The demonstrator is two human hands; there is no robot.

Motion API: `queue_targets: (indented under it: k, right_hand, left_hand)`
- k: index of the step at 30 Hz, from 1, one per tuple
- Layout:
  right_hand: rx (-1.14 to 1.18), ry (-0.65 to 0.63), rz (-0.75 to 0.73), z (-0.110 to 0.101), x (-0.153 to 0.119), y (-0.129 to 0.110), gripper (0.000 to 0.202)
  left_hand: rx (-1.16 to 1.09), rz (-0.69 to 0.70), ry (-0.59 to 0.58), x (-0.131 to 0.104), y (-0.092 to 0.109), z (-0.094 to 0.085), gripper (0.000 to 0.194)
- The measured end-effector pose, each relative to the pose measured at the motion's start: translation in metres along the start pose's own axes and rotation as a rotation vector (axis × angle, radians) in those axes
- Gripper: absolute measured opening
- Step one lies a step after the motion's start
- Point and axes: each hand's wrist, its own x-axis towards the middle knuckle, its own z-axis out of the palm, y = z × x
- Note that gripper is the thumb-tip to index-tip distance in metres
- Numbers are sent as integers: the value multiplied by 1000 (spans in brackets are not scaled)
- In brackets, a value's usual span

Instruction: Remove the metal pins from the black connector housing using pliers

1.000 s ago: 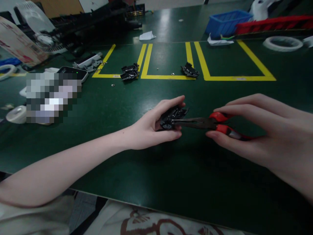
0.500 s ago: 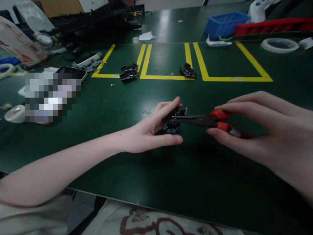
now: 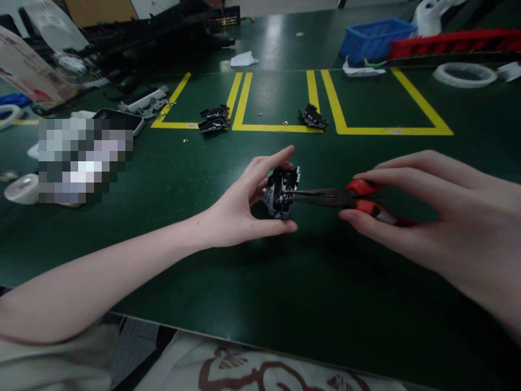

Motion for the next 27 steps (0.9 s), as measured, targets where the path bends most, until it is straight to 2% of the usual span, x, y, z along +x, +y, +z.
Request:
queue_targets:
  k: [10,18,27]
  right_hand:
    - [10,-68,60,-2,-2,-2,27]
    - [8,-69,70,-1,-3,-5,27]
    - [8,-71,68,-5,-4,-6,28]
  left_hand:
    - [101,-14,-18,1,2,-2,82]
    - [132,-34,-23,2,-2,-2,84]
    - [109,-15,24,3,3,1,82]
